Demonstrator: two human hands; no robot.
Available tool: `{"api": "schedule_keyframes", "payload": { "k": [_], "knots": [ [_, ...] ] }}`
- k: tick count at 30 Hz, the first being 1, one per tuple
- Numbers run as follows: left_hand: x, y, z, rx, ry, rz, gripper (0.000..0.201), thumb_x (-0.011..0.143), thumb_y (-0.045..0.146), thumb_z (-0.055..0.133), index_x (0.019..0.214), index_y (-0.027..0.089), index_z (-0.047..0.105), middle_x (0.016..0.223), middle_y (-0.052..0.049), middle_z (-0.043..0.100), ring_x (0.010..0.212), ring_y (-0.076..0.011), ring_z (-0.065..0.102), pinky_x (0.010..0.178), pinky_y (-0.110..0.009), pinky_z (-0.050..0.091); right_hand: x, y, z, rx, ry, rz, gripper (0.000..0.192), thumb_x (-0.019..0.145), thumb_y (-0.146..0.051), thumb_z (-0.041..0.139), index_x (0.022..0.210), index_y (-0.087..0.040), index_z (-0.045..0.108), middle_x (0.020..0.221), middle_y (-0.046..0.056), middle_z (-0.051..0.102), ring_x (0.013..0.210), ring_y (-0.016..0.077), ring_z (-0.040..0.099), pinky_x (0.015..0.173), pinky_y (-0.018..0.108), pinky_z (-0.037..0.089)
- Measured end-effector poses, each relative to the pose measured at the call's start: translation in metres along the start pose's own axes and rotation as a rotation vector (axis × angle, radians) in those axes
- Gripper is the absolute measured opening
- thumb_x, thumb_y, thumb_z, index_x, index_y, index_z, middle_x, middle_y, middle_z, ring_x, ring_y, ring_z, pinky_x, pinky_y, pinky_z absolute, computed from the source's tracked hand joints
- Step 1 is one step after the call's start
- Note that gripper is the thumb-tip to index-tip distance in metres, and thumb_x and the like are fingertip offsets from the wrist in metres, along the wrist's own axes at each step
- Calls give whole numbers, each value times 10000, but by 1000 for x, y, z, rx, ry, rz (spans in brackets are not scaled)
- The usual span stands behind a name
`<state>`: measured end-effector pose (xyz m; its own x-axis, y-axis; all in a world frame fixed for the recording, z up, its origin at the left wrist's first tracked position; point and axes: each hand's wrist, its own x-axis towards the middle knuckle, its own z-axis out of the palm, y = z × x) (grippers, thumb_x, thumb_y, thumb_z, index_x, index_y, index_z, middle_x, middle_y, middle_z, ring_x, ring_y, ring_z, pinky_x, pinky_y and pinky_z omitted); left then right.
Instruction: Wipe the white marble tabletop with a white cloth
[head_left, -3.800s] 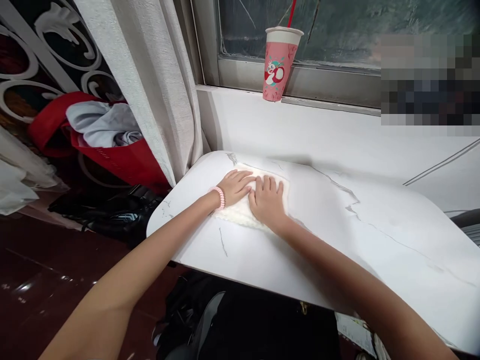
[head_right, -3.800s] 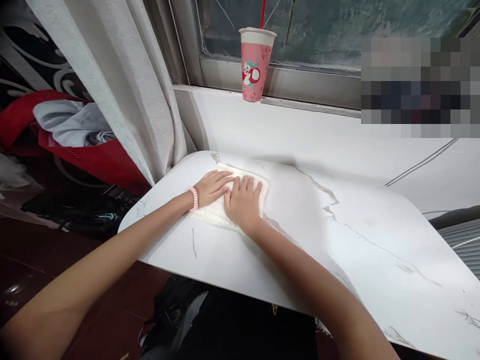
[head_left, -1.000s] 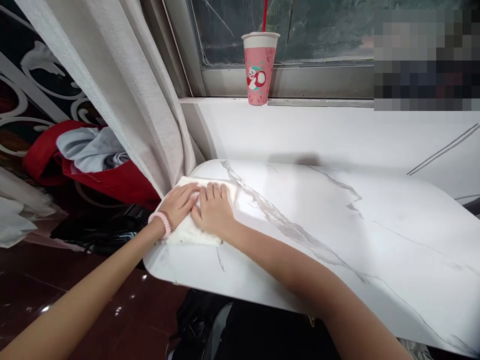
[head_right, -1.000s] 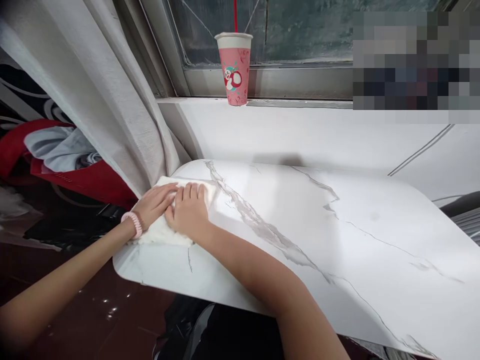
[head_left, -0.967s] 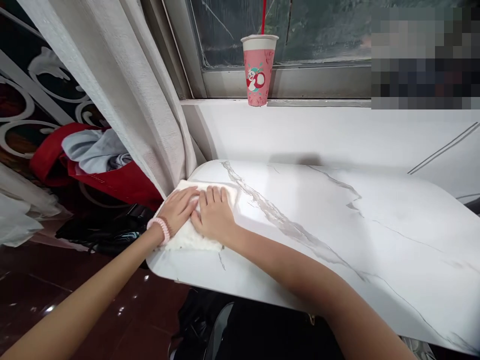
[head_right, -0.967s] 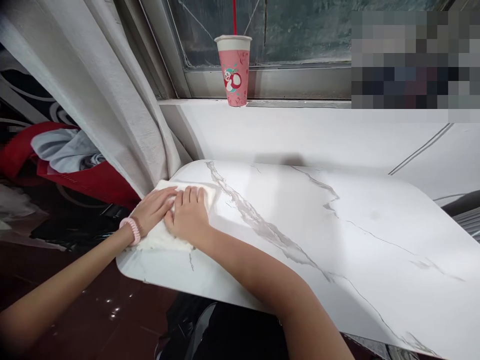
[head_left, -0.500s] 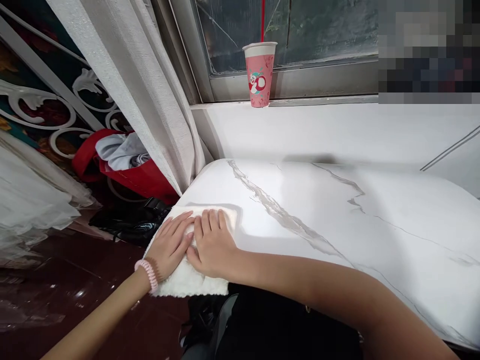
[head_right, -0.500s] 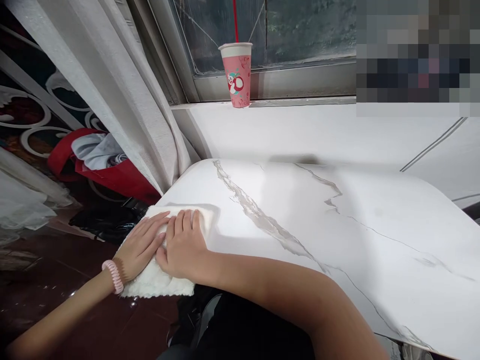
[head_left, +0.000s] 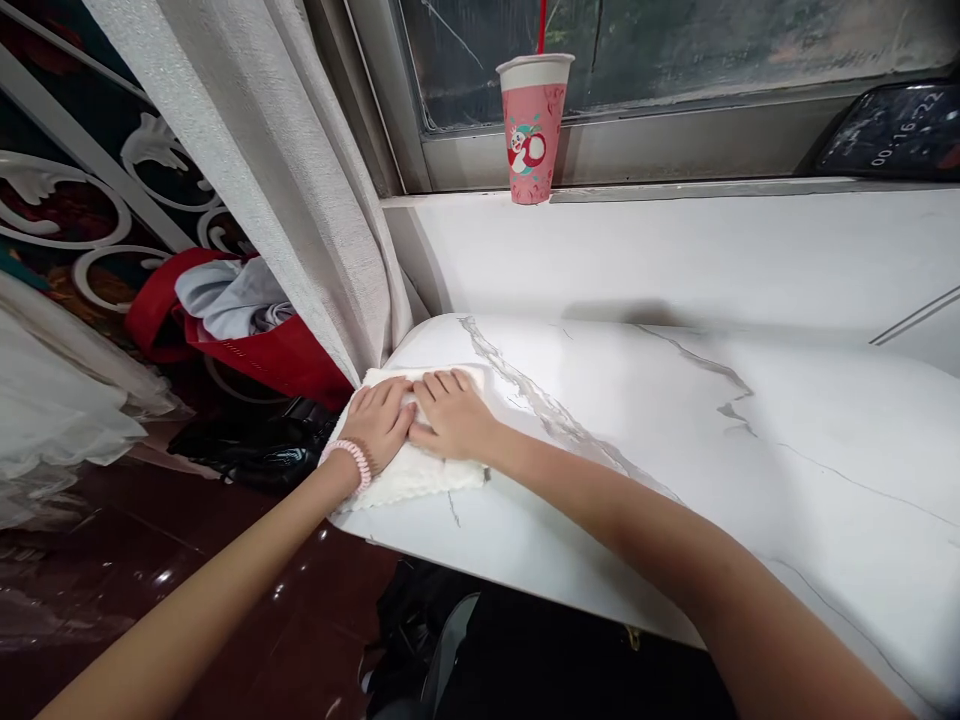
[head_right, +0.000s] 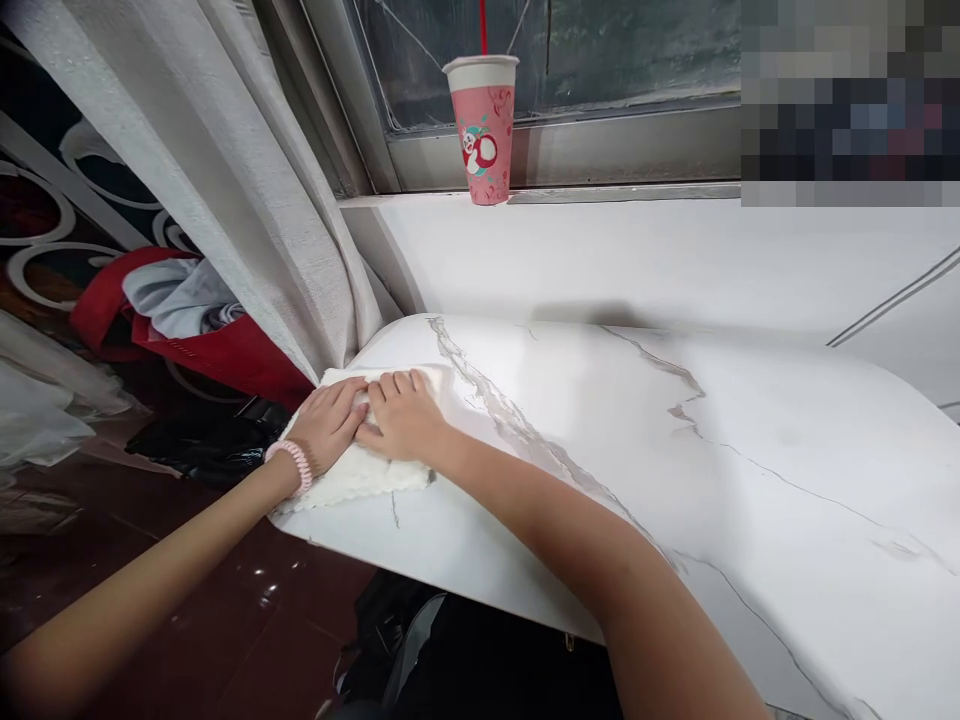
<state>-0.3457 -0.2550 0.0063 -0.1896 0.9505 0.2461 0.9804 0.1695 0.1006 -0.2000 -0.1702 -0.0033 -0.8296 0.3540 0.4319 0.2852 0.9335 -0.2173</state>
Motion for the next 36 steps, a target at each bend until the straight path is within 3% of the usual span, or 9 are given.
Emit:
{"api": "schedule_keyframes", "payload": {
  "k": [3,8,14,20,26,32,36],
  "knots": [
    [30,3,8,4,-6,-12,411,935,367,266,1218,204,515,1302,-130,606,1239,-292,529,1106,-501,330,15,31,2,0,18,-10,468,918,-397,533,1269,-88,554,1286,172,598,1199,289,497,1101,461,299],
    [89,-1,19,-35,-35,49,410,934,360,273,1203,197,536,1287,-126,609,1240,-290,521,1097,-481,333,40,71,8,-9,16,106,454,937,-393,511,1281,-100,549,1310,153,591,1236,272,485,1117,430,270],
    [152,-18,36,-110,-53,124,382,925,386,303,1177,238,550,1274,-83,623,1228,-278,522,1096,-479,340,68,101,16,-52,41,255,464,960,-424,471,1293,-109,544,1310,154,594,1225,294,484,1110,445,267],
    [198,-26,49,-93,-63,170,382,913,386,304,1159,234,555,1251,-79,631,1219,-263,542,1095,-454,361,88,124,19,-110,64,327,460,970,-410,450,1306,-107,534,1277,158,610,1216,286,491,1104,439,278],
    [221,-28,55,-84,-82,210,387,924,372,292,1187,232,540,1256,-83,626,1224,-262,544,1084,-462,371,97,140,23,-106,117,339,444,962,-389,464,1275,-89,562,1266,168,625,1189,300,509,1091,452,299],
    [220,-25,55,-33,-82,192,422,923,370,271,1210,211,537,1270,-109,621,1225,-274,549,1080,-446,372,93,139,21,-112,97,337,514,972,-403,450,1352,-62,506,1343,177,582,1247,303,474,1129,453,260],
    [215,-9,56,-7,-63,158,402,927,355,282,1204,219,539,1272,-104,631,1222,-271,552,1079,-444,369,82,144,15,-105,87,326,495,977,-382,454,1364,-76,500,1381,162,563,1271,286,466,1144,437,247]
  ]
}}
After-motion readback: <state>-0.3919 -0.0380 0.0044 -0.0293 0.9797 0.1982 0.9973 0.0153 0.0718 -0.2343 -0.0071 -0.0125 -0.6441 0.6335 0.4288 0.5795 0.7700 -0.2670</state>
